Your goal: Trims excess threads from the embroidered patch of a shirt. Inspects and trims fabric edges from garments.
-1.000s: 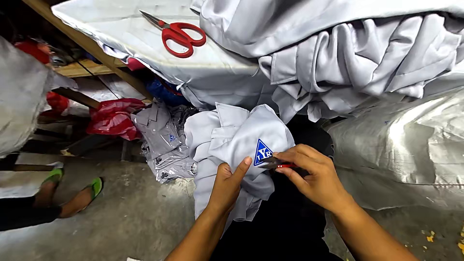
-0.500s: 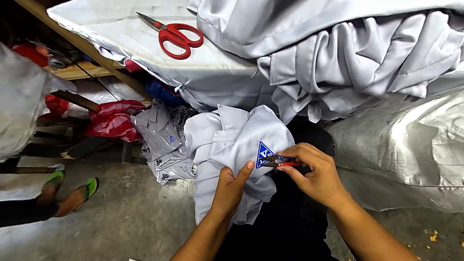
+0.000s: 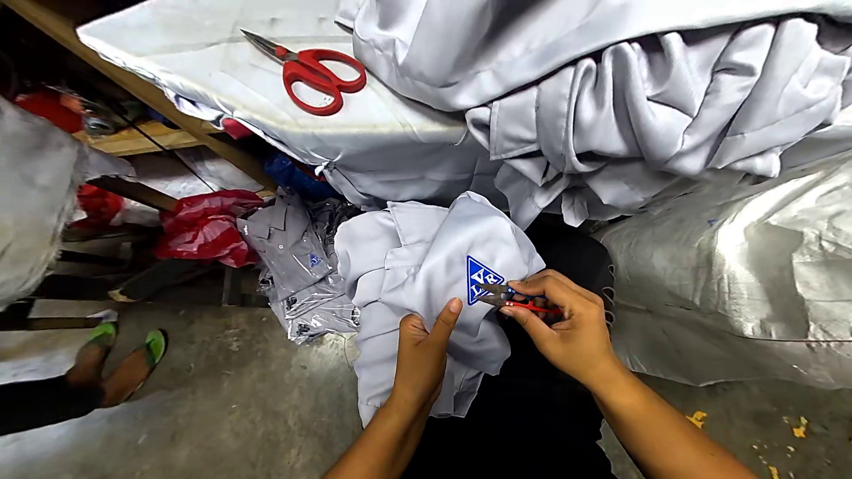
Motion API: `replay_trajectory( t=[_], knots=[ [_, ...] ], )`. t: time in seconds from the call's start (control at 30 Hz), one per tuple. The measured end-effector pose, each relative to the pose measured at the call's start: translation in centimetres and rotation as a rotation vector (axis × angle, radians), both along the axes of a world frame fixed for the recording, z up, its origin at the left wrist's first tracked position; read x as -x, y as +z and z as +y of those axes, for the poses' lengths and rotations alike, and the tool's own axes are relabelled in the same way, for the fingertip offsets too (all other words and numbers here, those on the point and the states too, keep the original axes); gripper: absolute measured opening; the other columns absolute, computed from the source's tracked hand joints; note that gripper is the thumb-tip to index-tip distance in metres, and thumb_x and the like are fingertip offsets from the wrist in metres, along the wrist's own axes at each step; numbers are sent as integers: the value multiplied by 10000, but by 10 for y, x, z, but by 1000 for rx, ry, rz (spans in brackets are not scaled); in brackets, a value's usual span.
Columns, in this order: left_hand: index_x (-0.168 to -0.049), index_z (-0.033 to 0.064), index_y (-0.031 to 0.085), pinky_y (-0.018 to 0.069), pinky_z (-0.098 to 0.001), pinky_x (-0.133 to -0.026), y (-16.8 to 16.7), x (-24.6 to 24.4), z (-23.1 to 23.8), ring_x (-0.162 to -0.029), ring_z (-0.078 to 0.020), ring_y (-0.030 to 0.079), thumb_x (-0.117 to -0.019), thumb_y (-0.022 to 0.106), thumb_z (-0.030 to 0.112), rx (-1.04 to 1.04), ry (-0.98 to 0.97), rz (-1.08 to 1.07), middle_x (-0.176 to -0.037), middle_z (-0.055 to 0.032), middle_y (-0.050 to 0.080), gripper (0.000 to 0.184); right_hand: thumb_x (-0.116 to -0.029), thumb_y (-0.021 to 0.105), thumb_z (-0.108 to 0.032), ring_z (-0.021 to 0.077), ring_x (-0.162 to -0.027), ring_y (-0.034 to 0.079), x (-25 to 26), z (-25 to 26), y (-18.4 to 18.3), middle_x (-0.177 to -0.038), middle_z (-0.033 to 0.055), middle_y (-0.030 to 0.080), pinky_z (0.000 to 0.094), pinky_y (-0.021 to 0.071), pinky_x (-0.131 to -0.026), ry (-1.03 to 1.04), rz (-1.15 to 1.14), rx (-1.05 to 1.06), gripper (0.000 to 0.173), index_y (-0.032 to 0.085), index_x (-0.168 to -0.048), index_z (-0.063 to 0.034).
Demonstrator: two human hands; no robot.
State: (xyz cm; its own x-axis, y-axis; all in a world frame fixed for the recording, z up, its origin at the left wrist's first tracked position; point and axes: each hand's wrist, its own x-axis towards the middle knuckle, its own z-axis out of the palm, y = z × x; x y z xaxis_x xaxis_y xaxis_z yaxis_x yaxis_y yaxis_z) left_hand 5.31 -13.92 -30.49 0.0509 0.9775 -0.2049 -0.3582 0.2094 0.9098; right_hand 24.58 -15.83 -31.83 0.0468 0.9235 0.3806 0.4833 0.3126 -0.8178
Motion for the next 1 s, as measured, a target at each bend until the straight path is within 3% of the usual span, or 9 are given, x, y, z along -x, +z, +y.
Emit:
replay_trajectory(
  t=[0.2,0.37,0.5,0.87,1.0],
  knots=[
    [-989,19,645,617,-315,-833,1,1,0,-841,-109,736,-988,547,-32,43,4,-26,-878,-33,753,110,-941,713,-161,-16,-775,620,0,0,0,-900,71,722,98,495,-690,44,5,-25,179,754,-948,13],
    [-997,18,640,618,-313,-831,0,0,1,-841,-112,737,-991,547,-30,56,22,-38,-879,-34,753,105,-914,744,-216,-61,-719,554,-6,-2,5,-911,13,698,82,457,-621,69,65,87,249,740,-1029,5],
    [-987,25,649,613,-303,-832,-1,1,1,-840,-101,732,-984,560,-30,37,-1,-35,-872,-28,751,104,-922,743,-215,-65,-716,544,-6,-2,7,-929,25,700,73,439,-607,107,29,74,243,747,-1036,0],
    [-998,16,650,608,-308,-851,-1,3,1,-861,-102,730,-992,554,-20,39,-25,-12,-889,-27,749,103,-963,700,-205,50,-865,669,-10,3,7,-921,70,742,163,534,-792,146,-130,-37,193,772,-962,-26],
    [-995,14,650,609,-308,-848,-2,3,1,-857,-104,731,-993,550,-19,38,-25,-25,-886,-29,749,106,-954,703,-214,9,-798,623,-10,3,7,-905,56,720,121,502,-718,143,-128,9,206,763,-988,-20]
  ],
)
